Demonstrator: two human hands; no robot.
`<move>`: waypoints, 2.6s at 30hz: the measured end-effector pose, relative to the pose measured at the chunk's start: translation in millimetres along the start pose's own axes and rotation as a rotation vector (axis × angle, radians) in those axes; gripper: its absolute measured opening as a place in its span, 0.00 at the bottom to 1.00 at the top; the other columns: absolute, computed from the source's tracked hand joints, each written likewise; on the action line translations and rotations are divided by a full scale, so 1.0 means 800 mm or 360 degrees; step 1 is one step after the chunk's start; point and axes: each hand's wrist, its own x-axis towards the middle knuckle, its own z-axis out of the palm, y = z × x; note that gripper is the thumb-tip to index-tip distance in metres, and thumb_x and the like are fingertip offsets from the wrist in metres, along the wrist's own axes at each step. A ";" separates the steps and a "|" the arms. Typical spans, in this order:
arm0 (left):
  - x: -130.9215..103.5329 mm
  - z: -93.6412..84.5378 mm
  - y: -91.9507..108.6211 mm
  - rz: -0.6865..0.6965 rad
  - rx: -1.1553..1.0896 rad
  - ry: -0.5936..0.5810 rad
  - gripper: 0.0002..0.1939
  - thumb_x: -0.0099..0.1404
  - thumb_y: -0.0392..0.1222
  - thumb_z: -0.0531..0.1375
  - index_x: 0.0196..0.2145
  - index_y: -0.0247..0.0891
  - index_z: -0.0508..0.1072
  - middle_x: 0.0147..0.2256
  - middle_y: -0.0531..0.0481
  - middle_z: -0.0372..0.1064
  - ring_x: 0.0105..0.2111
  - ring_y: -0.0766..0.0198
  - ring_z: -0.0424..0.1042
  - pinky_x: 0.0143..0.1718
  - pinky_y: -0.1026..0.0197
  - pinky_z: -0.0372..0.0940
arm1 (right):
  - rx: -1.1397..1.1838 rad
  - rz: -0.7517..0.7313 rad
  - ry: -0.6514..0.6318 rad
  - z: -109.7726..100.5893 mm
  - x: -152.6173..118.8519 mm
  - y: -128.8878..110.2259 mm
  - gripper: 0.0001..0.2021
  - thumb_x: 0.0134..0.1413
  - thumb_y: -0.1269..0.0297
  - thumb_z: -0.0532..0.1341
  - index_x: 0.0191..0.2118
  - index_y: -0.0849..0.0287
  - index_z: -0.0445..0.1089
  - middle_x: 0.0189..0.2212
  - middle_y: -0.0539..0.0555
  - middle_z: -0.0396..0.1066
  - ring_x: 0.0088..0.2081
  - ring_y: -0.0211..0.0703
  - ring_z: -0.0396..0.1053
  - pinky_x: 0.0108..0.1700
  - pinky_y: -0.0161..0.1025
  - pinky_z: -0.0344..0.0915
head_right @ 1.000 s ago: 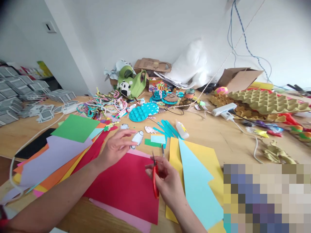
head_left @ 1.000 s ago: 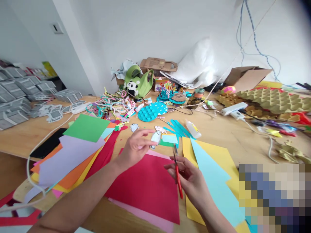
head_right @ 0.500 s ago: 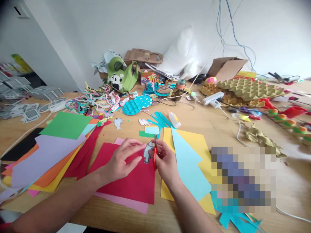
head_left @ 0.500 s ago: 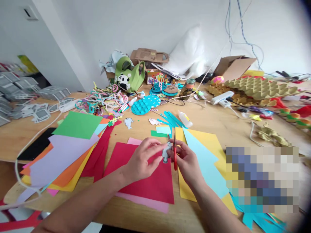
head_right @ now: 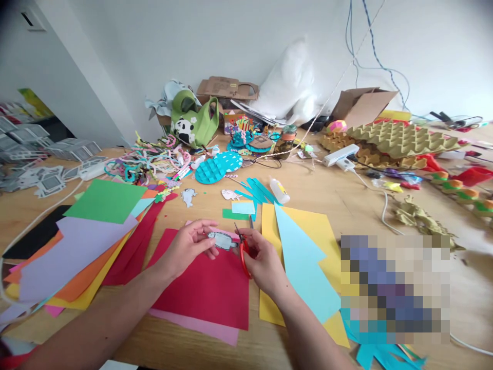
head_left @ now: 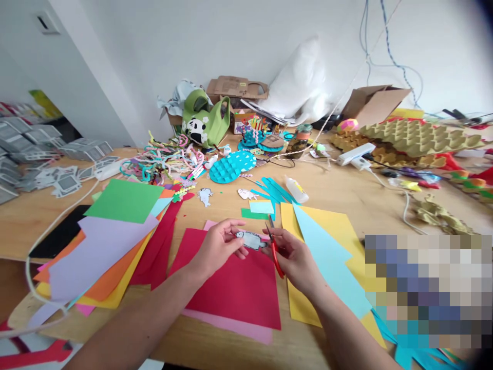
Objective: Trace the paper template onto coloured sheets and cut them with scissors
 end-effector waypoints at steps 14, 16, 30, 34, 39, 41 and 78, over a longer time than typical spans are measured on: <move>-0.006 -0.006 -0.044 0.1307 0.1479 0.0004 0.15 0.64 0.32 0.57 0.48 0.40 0.70 0.47 0.44 0.69 0.48 0.60 0.69 0.49 0.54 0.68 | -0.0093 0.0230 0.0114 -0.006 0.005 0.006 0.20 0.46 0.55 0.64 0.45 0.60 0.67 0.20 0.47 0.66 0.28 0.43 0.69 0.31 0.37 0.64; -0.006 -0.005 -0.045 0.1337 0.1525 -0.0023 0.12 0.65 0.32 0.57 0.46 0.39 0.71 0.45 0.44 0.70 0.45 0.61 0.70 0.47 0.56 0.69 | -0.0111 0.0238 0.0086 -0.006 0.005 0.007 0.20 0.46 0.55 0.63 0.45 0.60 0.67 0.21 0.48 0.68 0.28 0.42 0.69 0.30 0.37 0.64; 0.004 0.009 -0.050 0.1258 0.1890 -0.0096 0.11 0.66 0.31 0.54 0.40 0.38 0.74 0.41 0.45 0.73 0.41 0.58 0.67 0.42 0.51 0.69 | -0.0108 0.0133 0.0577 -0.030 0.008 -0.003 0.23 0.47 0.51 0.64 0.46 0.60 0.68 0.24 0.52 0.72 0.19 0.35 0.60 0.20 0.33 0.57; 0.006 0.013 -0.051 0.1191 0.1949 -0.0143 0.10 0.67 0.33 0.54 0.41 0.38 0.74 0.42 0.44 0.72 0.41 0.58 0.67 0.42 0.50 0.68 | -0.0106 0.0128 0.0569 -0.026 0.008 -0.003 0.24 0.46 0.50 0.64 0.46 0.61 0.68 0.27 0.54 0.73 0.23 0.38 0.65 0.22 0.34 0.59; -0.001 0.014 -0.050 0.1123 0.2015 -0.0147 0.10 0.65 0.35 0.56 0.43 0.38 0.73 0.46 0.43 0.70 0.45 0.55 0.66 0.46 0.49 0.67 | -0.0226 0.0083 0.0525 -0.028 0.008 0.000 0.21 0.49 0.54 0.62 0.47 0.60 0.67 0.26 0.53 0.73 0.24 0.39 0.66 0.25 0.34 0.61; -0.007 0.014 -0.050 0.1136 0.2056 -0.0154 0.10 0.65 0.36 0.57 0.44 0.38 0.72 0.47 0.43 0.69 0.47 0.54 0.66 0.47 0.49 0.67 | -0.0385 0.0041 0.0510 -0.030 0.008 0.004 0.18 0.51 0.57 0.60 0.47 0.59 0.68 0.24 0.51 0.71 0.24 0.38 0.65 0.26 0.35 0.61; 0.001 -0.012 -0.046 0.0878 0.2173 0.0030 0.18 0.62 0.37 0.60 0.51 0.39 0.67 0.42 0.45 0.65 0.46 0.55 0.65 0.50 0.48 0.62 | -0.1412 -0.0633 -0.0134 -0.019 0.010 0.023 0.18 0.52 0.80 0.51 0.46 0.57 0.67 0.37 0.56 0.73 0.43 0.48 0.66 0.43 0.40 0.64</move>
